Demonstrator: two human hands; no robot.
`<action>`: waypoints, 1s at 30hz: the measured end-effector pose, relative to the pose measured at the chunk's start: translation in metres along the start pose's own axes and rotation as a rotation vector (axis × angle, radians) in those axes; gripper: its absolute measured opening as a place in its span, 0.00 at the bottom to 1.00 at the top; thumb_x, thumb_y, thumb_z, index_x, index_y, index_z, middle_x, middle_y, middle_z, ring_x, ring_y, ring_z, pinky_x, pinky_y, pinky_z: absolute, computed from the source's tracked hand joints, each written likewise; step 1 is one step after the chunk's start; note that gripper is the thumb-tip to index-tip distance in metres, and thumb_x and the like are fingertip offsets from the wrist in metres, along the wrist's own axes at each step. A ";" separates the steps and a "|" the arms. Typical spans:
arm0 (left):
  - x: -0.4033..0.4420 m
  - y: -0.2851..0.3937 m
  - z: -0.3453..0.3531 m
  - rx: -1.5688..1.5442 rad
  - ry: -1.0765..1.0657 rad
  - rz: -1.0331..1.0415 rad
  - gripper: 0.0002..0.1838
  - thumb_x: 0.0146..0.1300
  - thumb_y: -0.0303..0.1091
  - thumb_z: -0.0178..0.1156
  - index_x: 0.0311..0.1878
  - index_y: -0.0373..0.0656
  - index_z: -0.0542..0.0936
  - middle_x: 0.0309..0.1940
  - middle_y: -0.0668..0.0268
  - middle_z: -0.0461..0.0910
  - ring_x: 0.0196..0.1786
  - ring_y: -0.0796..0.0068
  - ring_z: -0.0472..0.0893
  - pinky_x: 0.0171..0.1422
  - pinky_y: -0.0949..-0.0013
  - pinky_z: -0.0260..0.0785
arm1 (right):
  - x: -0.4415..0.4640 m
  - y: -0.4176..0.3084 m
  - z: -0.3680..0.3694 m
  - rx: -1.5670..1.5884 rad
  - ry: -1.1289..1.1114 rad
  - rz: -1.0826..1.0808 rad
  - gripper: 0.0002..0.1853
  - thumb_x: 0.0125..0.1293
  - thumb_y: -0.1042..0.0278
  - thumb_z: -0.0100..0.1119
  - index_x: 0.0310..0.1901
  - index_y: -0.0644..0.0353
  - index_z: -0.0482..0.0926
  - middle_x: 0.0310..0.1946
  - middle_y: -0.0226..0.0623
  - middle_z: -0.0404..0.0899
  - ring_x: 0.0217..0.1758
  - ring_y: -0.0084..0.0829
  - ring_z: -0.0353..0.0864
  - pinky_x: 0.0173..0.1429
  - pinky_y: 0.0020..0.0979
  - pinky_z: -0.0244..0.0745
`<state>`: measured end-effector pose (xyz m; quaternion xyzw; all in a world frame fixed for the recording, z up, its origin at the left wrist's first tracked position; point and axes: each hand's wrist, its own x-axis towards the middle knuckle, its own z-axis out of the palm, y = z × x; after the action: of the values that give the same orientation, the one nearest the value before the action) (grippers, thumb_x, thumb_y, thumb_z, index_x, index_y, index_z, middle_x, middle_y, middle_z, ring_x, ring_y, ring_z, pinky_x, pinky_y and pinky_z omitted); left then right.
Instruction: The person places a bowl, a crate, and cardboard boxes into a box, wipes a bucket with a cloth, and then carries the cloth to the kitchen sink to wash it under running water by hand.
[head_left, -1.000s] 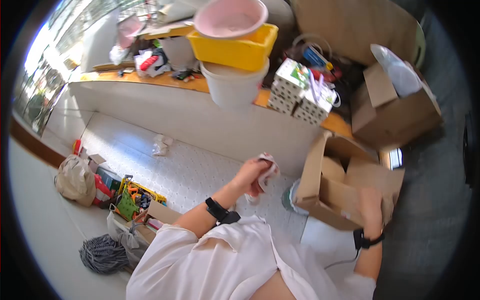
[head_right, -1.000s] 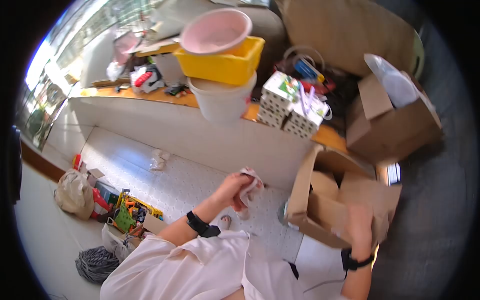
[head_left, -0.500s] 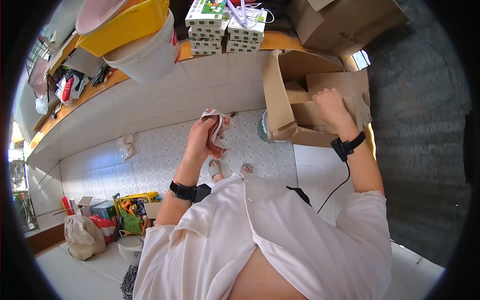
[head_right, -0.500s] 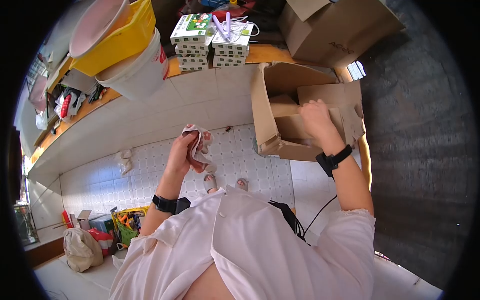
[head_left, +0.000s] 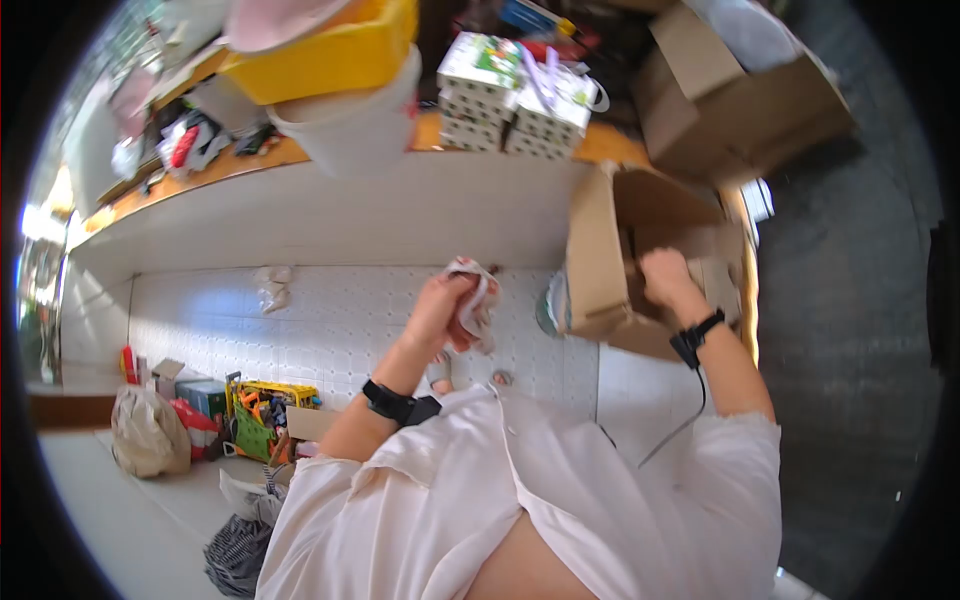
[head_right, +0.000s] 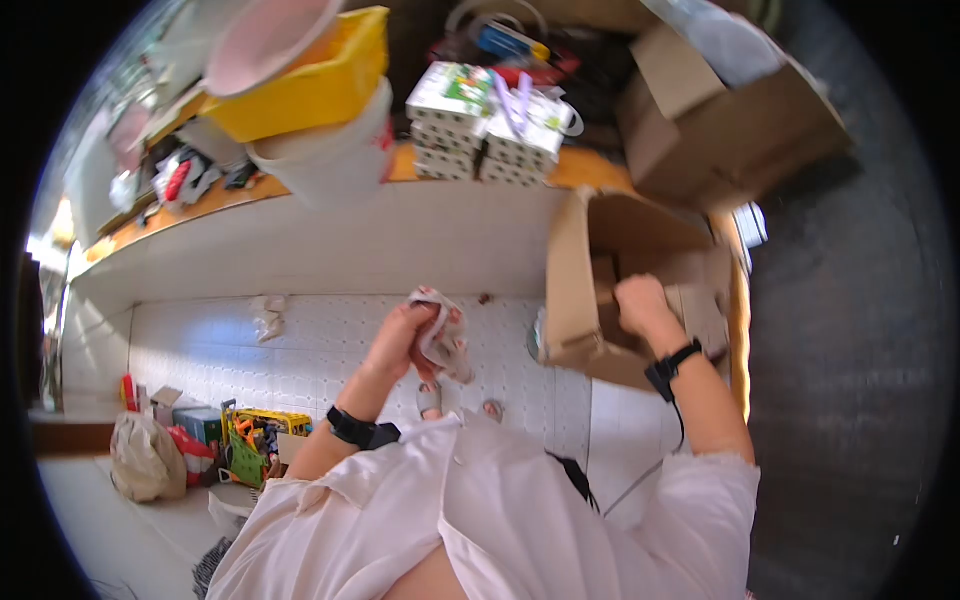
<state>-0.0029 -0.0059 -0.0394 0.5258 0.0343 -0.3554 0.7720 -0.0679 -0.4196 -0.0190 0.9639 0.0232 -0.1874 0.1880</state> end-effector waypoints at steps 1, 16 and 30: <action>0.002 -0.002 0.002 -0.013 0.029 0.039 0.14 0.72 0.38 0.55 0.42 0.40 0.85 0.35 0.65 0.84 0.36 0.76 0.82 0.38 0.71 0.75 | 0.006 -0.005 -0.001 -0.006 -0.037 0.026 0.09 0.49 0.70 0.66 0.33 0.55 0.90 0.38 0.45 0.89 0.48 0.44 0.89 0.54 0.40 0.82; -0.035 0.003 -0.017 -0.148 0.129 0.103 0.11 0.76 0.33 0.52 0.45 0.39 0.83 0.41 0.65 0.86 0.36 0.78 0.77 0.43 0.72 0.71 | 0.047 -0.069 -0.034 -0.127 -0.261 -0.090 0.14 0.58 0.60 0.64 0.43 0.53 0.91 0.46 0.43 0.90 0.53 0.43 0.89 0.53 0.41 0.83; -0.011 0.022 -0.043 -0.240 0.125 0.178 0.11 0.75 0.36 0.55 0.42 0.40 0.84 0.37 0.66 0.85 0.36 0.78 0.79 0.44 0.71 0.73 | -0.017 -0.049 -0.183 0.433 0.352 -0.079 0.16 0.64 0.52 0.68 0.46 0.52 0.89 0.32 0.37 0.89 0.37 0.39 0.89 0.44 0.41 0.82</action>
<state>0.0158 0.0396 -0.0366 0.4521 0.0777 -0.2454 0.8540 -0.0253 -0.3058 0.1268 0.9976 0.0522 -0.0250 -0.0369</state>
